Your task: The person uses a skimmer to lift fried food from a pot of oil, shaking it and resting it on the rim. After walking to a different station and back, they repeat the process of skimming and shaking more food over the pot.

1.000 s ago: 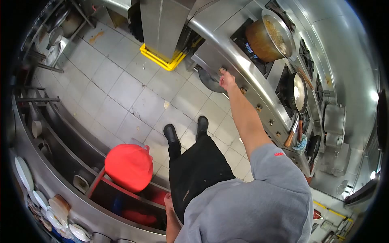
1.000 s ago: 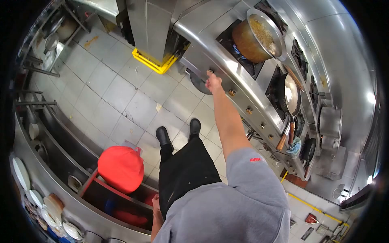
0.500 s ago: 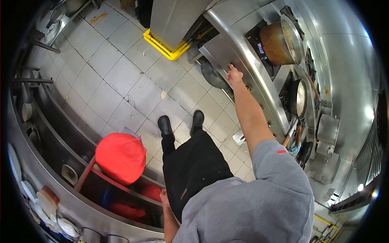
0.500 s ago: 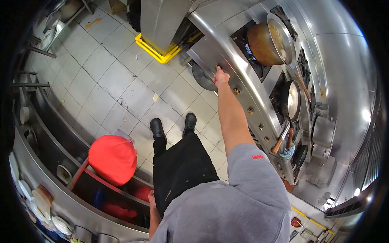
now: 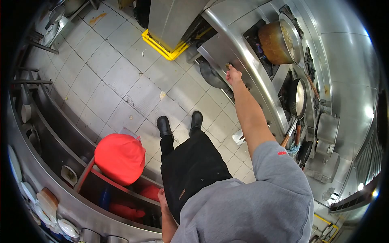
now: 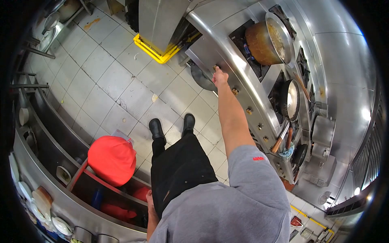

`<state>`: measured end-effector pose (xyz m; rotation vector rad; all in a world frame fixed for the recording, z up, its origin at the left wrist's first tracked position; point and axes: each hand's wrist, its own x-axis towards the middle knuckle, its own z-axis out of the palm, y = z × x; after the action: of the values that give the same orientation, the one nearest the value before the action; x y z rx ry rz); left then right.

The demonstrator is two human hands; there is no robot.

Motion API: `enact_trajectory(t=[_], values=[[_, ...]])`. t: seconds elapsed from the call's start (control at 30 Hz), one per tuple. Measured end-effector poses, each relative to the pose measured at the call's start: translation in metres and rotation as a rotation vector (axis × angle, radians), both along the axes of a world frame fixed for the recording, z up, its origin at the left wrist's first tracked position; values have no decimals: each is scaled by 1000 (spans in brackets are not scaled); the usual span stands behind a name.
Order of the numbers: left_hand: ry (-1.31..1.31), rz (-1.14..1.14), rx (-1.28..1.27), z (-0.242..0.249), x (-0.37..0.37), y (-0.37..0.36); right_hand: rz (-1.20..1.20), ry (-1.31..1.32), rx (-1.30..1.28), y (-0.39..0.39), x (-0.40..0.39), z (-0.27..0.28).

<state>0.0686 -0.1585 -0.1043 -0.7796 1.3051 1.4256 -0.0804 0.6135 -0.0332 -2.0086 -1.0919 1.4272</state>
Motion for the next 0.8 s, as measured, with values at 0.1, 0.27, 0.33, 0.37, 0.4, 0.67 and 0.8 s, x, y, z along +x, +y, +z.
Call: enact_trajectory(t=[0.1, 0.27, 0.33, 0.37, 0.4, 0.67, 0.8], values=[[-98, 189, 129, -5, 3, -5, 4, 14, -5, -1, 0, 3], [15, 54, 7, 17, -4, 8, 11, 22, -71, -2, -2, 5], [83, -105, -138, 36, -13, 22, -18, 57, -106, -2, -5, 6], [80, -93, -137, 43, -16, 27, -45, 80, -119, -1, -6, 5], [77, -82, -137, 44, -16, 28, -72, 101, -131, 0, -8, 5], [64, 30, -100, 40, -8, 26, -87, 107, -159, 3, -6, 4], [100, -70, -147, 41, -17, 29, -74, 138, -182, -5, -2, 5]])
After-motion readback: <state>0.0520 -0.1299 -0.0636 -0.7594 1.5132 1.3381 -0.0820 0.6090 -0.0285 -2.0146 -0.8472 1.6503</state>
